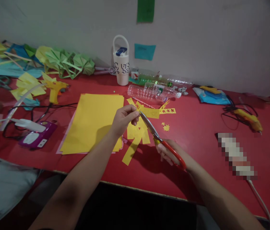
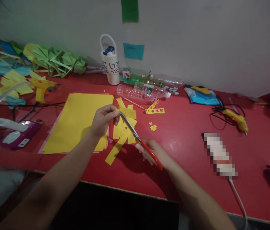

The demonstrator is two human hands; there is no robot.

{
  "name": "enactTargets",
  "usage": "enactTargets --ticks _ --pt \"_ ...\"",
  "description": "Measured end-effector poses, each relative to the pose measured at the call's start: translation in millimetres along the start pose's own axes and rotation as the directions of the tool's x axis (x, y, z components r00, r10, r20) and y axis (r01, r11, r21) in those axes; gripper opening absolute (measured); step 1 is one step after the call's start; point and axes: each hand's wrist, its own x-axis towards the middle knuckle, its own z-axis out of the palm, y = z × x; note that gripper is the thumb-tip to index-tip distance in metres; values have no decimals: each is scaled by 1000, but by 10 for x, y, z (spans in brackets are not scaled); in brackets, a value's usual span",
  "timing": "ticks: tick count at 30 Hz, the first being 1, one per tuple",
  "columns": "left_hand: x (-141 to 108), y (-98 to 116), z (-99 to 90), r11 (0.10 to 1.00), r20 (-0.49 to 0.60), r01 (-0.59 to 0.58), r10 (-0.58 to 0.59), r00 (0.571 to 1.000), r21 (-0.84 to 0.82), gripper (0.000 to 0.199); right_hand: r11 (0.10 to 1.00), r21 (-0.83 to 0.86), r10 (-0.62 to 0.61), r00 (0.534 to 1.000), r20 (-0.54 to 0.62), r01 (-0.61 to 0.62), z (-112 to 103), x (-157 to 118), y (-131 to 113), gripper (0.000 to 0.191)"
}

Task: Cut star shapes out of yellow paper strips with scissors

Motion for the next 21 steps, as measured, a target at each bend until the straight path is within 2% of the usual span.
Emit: enactTargets --ticks 21 --pt "1 -4 -5 1000 3 16 -16 1000 -9 12 1000 5 9 1000 13 -9 -20 -4 23 49"
